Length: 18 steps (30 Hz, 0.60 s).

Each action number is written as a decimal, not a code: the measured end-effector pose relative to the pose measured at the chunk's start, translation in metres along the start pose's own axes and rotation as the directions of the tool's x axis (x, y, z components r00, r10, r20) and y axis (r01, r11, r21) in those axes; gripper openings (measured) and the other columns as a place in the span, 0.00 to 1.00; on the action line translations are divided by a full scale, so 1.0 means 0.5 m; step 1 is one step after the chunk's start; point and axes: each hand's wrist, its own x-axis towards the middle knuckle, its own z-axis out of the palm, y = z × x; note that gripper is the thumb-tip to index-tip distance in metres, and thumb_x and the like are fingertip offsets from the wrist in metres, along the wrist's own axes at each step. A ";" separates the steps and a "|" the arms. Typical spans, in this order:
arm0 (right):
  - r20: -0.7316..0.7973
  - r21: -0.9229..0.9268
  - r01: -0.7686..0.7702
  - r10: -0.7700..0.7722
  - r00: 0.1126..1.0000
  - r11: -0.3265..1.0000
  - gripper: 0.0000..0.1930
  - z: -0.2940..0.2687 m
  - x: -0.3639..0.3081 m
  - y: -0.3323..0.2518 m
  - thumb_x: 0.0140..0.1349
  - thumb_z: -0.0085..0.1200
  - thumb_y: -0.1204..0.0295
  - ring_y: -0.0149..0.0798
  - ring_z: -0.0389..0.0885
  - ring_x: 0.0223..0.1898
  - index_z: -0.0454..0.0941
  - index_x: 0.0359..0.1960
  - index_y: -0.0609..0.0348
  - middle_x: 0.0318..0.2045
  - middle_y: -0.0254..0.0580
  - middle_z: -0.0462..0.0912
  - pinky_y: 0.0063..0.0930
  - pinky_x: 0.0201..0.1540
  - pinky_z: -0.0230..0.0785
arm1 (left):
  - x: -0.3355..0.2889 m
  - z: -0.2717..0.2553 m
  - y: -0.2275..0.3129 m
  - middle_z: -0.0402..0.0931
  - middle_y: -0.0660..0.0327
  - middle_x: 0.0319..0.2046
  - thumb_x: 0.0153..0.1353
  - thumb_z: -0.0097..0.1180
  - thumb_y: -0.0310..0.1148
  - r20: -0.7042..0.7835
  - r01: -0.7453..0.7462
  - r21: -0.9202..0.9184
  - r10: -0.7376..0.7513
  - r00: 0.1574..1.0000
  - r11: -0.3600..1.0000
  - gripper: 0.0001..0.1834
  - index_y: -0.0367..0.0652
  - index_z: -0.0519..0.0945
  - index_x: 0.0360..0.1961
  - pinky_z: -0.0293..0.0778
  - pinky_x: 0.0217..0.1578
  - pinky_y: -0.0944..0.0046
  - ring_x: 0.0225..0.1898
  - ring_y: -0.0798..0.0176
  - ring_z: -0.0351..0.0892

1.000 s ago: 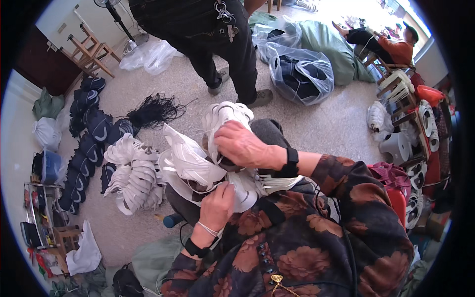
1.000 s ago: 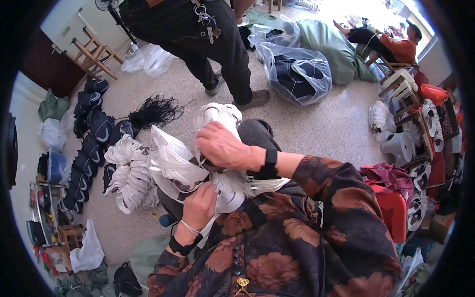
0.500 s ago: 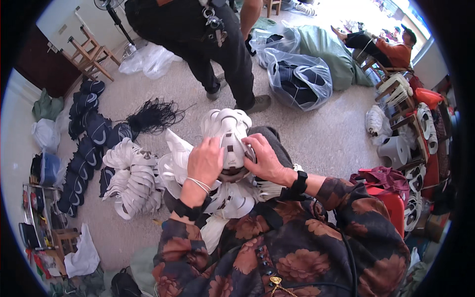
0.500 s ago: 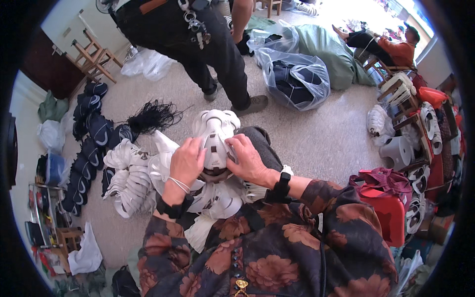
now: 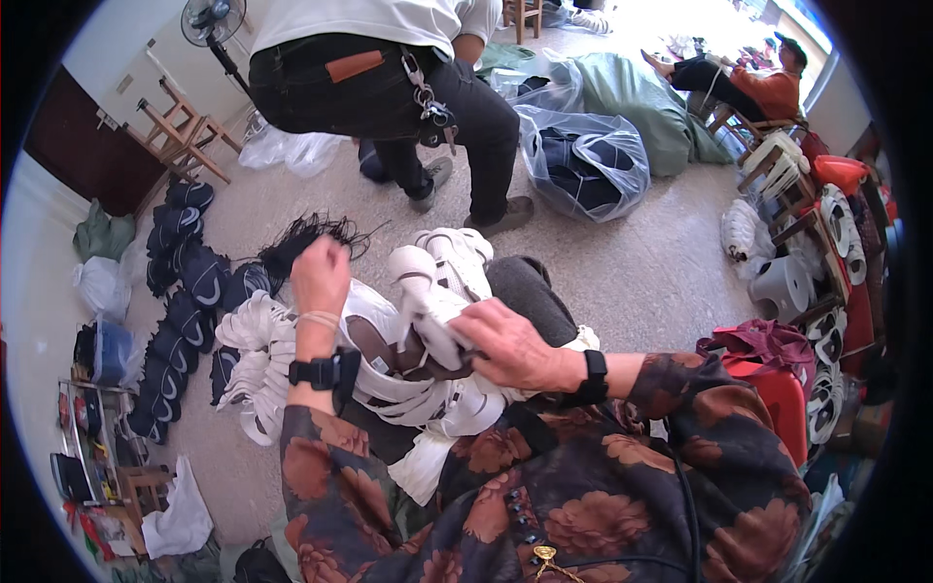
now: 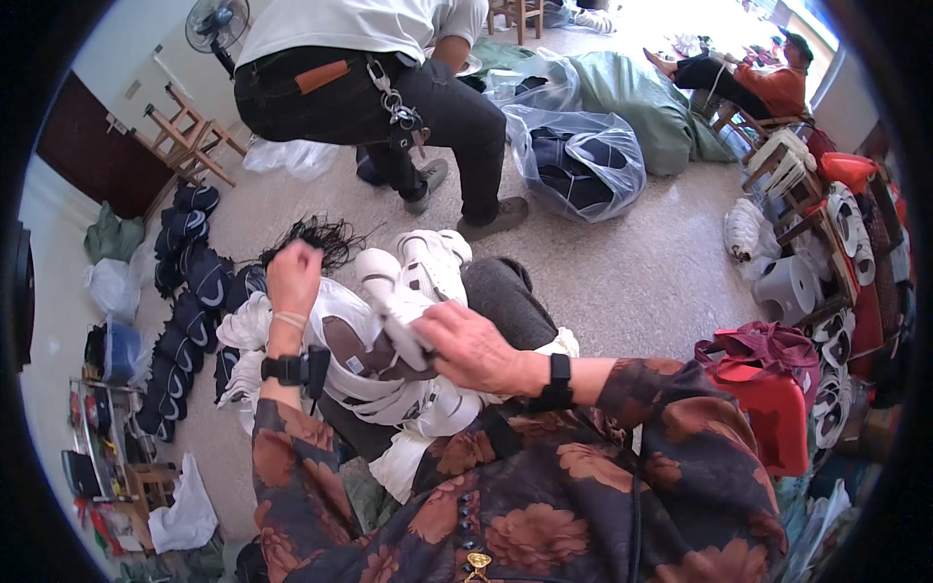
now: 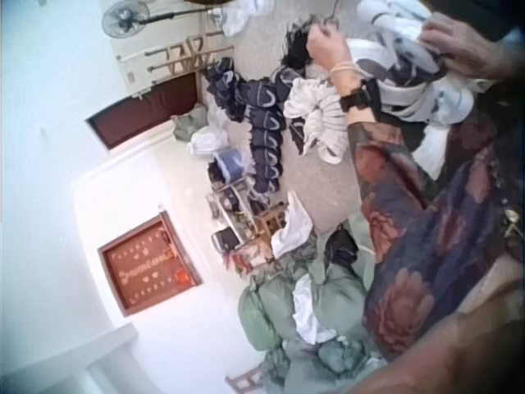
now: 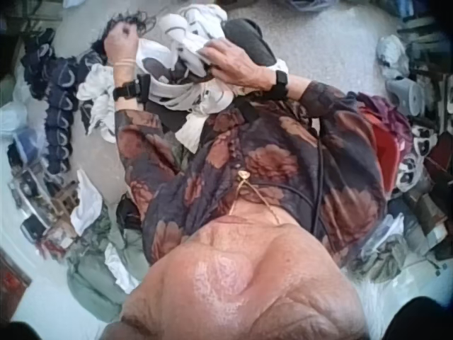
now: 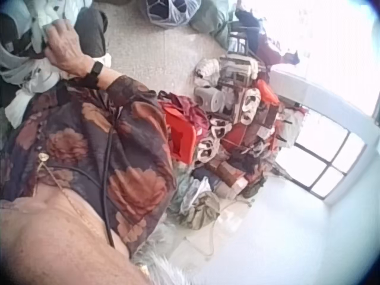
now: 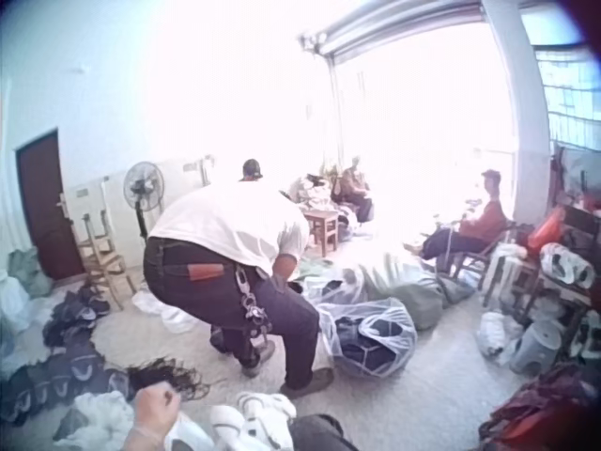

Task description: The recorder is lacing white shoe uppers and attaching components while sitting in a workshop.

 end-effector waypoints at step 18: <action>0.040 0.049 -0.378 0.376 0.926 0.925 0.22 0.007 -0.008 0.165 0.55 0.52 0.73 0.63 0.77 0.43 0.71 0.53 0.64 0.44 0.60 0.73 0.50 0.46 0.71 | -0.251 0.112 -0.045 0.79 0.47 0.42 0.64 0.56 0.39 0.398 0.003 -0.085 0.032 0.917 0.996 0.22 0.36 0.75 0.54 0.69 0.53 0.49 0.49 0.43 0.77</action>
